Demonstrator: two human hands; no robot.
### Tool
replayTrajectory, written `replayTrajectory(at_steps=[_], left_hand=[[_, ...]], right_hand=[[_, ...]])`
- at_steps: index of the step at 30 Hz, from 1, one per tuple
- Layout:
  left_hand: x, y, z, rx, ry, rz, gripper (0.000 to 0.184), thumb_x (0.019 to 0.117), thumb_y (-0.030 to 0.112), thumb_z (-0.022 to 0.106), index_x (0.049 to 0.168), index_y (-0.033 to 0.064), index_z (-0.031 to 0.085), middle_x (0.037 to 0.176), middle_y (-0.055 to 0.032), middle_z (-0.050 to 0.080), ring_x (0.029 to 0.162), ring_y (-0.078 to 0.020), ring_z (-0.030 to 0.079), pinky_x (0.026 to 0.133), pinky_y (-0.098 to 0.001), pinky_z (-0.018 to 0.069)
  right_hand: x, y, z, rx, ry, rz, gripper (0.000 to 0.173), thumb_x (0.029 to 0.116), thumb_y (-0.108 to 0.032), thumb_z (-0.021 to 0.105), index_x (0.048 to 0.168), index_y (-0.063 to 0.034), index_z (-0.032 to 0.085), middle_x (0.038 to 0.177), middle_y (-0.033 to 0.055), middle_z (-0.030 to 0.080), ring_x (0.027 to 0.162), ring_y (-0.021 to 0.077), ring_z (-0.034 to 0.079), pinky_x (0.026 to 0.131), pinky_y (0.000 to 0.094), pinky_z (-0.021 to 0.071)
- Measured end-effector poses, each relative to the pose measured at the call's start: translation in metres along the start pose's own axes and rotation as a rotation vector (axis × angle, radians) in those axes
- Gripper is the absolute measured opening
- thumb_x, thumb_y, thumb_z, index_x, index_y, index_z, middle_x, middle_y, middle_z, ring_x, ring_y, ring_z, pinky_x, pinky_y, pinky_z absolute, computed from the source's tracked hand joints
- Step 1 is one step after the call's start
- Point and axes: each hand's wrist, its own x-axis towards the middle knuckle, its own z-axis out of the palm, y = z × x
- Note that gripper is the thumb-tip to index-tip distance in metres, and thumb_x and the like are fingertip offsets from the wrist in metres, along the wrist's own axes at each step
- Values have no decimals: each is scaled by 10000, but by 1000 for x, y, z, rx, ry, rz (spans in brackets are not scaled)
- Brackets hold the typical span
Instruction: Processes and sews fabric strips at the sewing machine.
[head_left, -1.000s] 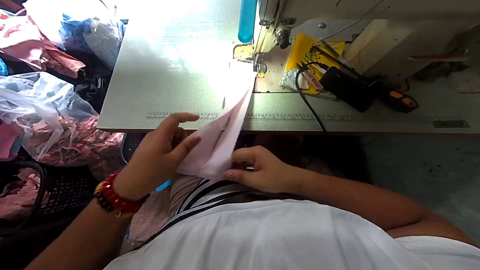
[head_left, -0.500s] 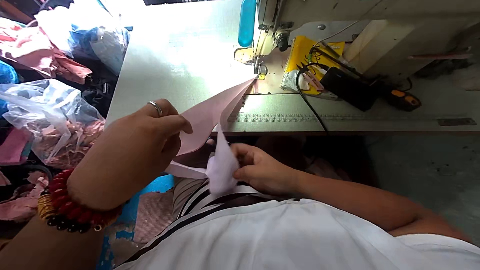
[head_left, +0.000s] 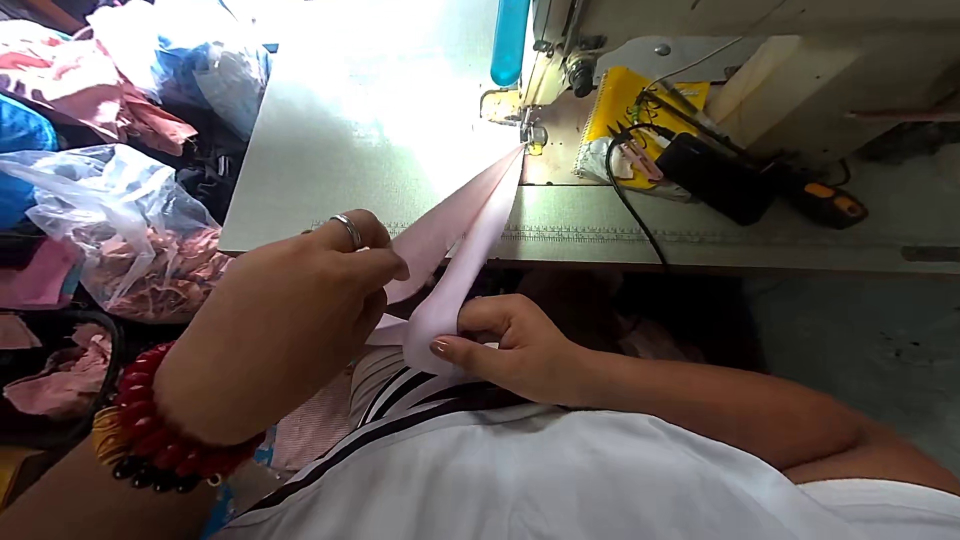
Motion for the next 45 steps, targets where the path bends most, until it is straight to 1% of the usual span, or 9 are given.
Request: replayTrajectory(at_steps=[2,5,9,15,22,25,33,40,45], left_hand=[[-1,-3,-4,0,-6,-19,244,894,100,550,992,146,769,1084,-58,675,685,-200,628,533,-413,490],[-1,-10,-1,-35,-16,-40,227,906,88,563,986,147,767,1050,-28,657,652,-143,583,537,-365,479],[-3,-13,3,-86,-22,-44,235,899,89,565,991,154,771,1032,-16,655,650,-120,574,538,-343,487],[-2,-6,0,-138,-48,-15,238,906,167,537,996,189,757,1012,33,662,675,-72,572,554,-298,483],[4,-5,-3,-144,-172,-123,420,966,523,551,865,176,765,902,20,704,771,-145,652,646,-403,525],[9,-9,2,-153,-247,-167,233,932,313,747,799,122,741,819,-27,679,725,-204,635,624,-434,502],[-14,-4,27,-187,39,-96,316,997,283,531,759,143,685,802,35,610,714,-88,585,595,-272,474],[-16,-4,52,-260,220,-66,272,926,171,559,671,105,628,697,9,532,607,-84,499,515,-240,391],[-20,-5,56,-258,270,-65,265,903,146,577,643,111,610,674,8,547,592,-81,509,498,-240,384]], right_hand=[[5,-8,2,119,17,144,108,949,-122,690,970,-16,687,824,-2,697,763,8,663,708,185,565],[3,0,0,520,-21,405,406,975,-47,641,1341,-32,469,1050,74,702,931,138,723,857,332,622],[-13,5,7,530,24,216,289,933,-11,681,1190,-17,549,1012,10,735,943,84,725,893,295,611],[3,1,20,-338,-151,-350,290,1030,-251,579,963,-2,712,865,74,699,858,109,671,788,299,552],[33,-13,51,-198,-292,-311,188,980,-115,624,1016,52,705,832,107,685,786,115,647,744,262,528],[36,-4,54,-182,-361,-311,212,985,-119,631,1084,59,686,888,124,694,837,148,654,799,291,532],[33,15,-5,-562,-72,-501,134,966,-136,654,951,-54,759,865,36,695,823,113,657,744,300,554],[57,14,-34,-893,141,-575,300,1028,-204,567,1257,-102,731,1270,106,696,1258,288,596,1084,481,441],[66,10,-36,-895,44,-602,223,1013,-172,599,1114,-108,787,1077,52,757,1146,245,670,1097,492,445]])
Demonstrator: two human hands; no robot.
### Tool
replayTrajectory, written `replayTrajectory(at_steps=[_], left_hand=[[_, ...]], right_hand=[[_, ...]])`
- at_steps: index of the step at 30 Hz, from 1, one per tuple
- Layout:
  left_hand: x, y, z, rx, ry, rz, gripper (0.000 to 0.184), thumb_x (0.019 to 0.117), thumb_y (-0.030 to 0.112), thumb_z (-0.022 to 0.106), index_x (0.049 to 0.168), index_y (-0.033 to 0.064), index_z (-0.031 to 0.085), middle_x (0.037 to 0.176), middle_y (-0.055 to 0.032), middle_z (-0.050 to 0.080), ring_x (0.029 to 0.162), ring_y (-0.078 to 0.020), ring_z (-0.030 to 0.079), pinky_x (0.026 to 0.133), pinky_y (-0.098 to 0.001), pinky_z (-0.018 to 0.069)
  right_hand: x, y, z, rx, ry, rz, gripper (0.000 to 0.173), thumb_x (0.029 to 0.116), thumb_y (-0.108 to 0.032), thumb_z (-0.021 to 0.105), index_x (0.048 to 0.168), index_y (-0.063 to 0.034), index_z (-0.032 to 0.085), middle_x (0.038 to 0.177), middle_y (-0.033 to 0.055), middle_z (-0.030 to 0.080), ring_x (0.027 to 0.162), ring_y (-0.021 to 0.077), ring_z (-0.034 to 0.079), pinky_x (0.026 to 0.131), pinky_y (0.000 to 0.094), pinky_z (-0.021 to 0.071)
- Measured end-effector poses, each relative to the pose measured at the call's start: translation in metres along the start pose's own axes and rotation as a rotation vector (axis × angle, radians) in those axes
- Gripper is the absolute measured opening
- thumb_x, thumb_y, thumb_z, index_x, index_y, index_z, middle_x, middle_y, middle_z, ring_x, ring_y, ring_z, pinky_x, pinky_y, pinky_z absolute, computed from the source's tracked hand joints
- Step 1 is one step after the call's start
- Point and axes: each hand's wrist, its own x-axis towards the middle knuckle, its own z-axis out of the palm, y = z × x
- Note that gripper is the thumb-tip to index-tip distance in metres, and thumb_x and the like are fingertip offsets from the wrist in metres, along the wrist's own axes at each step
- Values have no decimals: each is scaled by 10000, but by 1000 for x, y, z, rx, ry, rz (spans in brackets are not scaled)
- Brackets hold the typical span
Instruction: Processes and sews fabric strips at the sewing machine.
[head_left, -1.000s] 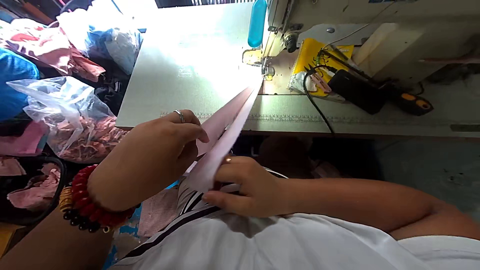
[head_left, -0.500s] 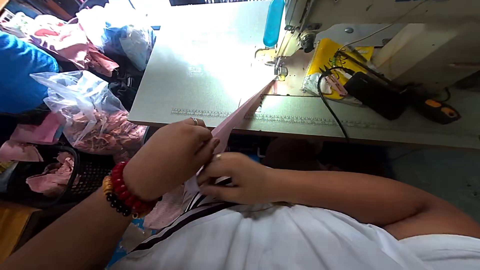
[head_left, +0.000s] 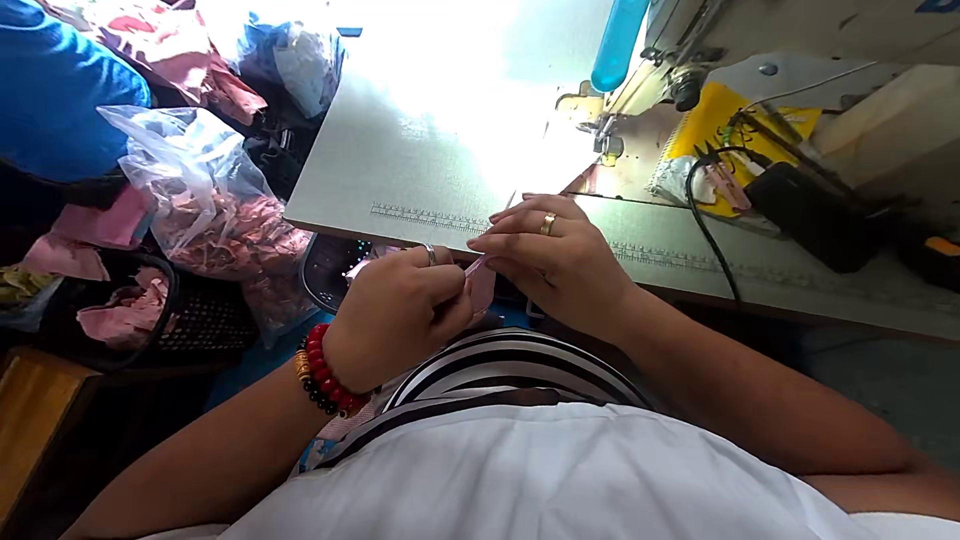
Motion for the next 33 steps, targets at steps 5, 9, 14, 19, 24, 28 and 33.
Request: replayTrajectory(at_steps=[5,9,14,19,24,28,33], left_hand=[[-1,-2,1,3,6,40,258,889,149,600,633,115,602,669,12,523,602,-86,498,513,-243,370],[-1,-1,0,-1,8,64,245,889,145,609,647,108,606,682,4,531,623,-99,509,524,-251,383],[-2,0,1,39,35,128,254,898,148,594,649,103,617,697,-20,574,654,-139,557,537,-285,410],[8,1,23,-104,-126,415,318,983,210,536,683,125,597,681,-27,580,652,-171,594,555,-326,461],[50,-11,75,-332,-204,99,294,1010,307,567,1018,56,719,745,-42,655,669,-171,639,622,-385,550],[117,-41,117,-191,-218,-365,402,1053,353,541,1180,-2,678,1112,-209,656,1032,-366,645,908,-541,521],[155,-40,145,-18,-258,-533,491,1004,475,588,1201,30,655,1393,-267,532,1346,-444,477,1046,-618,400]], right_hand=[[4,-1,-1,-1,-38,3,193,995,-158,624,1046,-131,808,995,28,744,1013,213,667,967,461,476],[4,0,-5,3,-54,0,189,988,-169,635,1046,-139,812,984,22,742,998,207,665,941,449,483],[2,-4,-10,-99,-92,-73,203,997,-131,600,1019,-137,802,944,43,743,947,232,691,894,460,517],[-30,-30,-33,-365,-190,-126,198,994,-87,554,927,-76,740,856,88,719,762,249,680,693,410,534],[-91,-27,-45,-304,-176,104,217,1005,-79,522,993,-124,734,957,86,765,901,242,747,744,389,607],[-110,-27,-45,-237,-132,166,198,1033,-100,532,1015,-126,728,1008,80,775,1022,226,746,911,382,604],[-111,-29,-45,-244,-130,157,201,1021,-57,534,997,-110,726,999,81,777,1027,228,750,947,391,599]])
